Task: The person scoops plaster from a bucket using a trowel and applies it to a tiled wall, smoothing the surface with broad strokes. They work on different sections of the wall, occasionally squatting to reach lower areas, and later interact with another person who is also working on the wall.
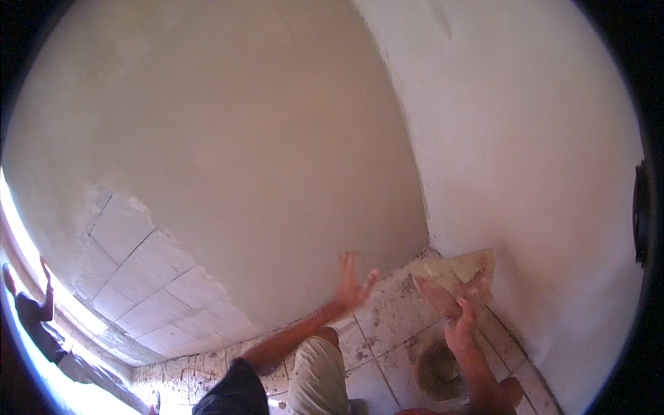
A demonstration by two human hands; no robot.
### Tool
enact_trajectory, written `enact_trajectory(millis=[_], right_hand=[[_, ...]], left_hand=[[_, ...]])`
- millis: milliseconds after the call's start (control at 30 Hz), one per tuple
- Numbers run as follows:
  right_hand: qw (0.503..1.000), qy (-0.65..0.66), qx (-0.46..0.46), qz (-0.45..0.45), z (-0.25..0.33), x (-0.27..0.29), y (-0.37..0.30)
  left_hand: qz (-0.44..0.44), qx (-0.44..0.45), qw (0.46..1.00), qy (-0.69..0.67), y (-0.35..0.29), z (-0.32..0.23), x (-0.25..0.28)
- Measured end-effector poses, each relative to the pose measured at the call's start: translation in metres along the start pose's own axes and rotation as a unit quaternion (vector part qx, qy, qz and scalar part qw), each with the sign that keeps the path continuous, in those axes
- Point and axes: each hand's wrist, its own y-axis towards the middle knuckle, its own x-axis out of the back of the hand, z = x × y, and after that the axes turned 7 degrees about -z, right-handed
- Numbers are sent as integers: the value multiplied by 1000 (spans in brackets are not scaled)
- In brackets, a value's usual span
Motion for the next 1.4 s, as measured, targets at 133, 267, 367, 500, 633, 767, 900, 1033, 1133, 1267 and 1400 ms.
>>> enact_trajectory(millis=[133,267,367,500,633,767,900,1033,1133,1267,1400], right_hand=[[999,20,-43,-18,9,-12,-10],[999,39,-28,3,21,-39,-39],[999,24,-19,-13,11,10,-11],[1000,21,-1,19,-4,29,13],[999,28,-13,12,5,0,-1],[997,38,-29,54,18,-16,-6],[997,4,32,63,19,-48,-31],[997,18,0,78,17,-37,-29],[995,36,-20,95,8,-31,-30],[981,56,-108,151,12,-55,-43],[999,-12,-1,47,33,-93,-16]], left_hand=[[47,-337,901,268,190,14,93],[4,-329,860,390,291,7,137],[-34,-299,867,398,327,-3,150],[-24,-306,850,429,344,11,149],[-35,-335,822,460,345,26,140],[-44,-383,790,476,372,-5,143],[30,-345,775,528,361,2,133],[-12,-363,779,510,367,-16,130],[-11,-344,787,512,372,-23,132],[-32,-322,824,464,369,-27,139],[34,-314,899,303,318,-70,134]])
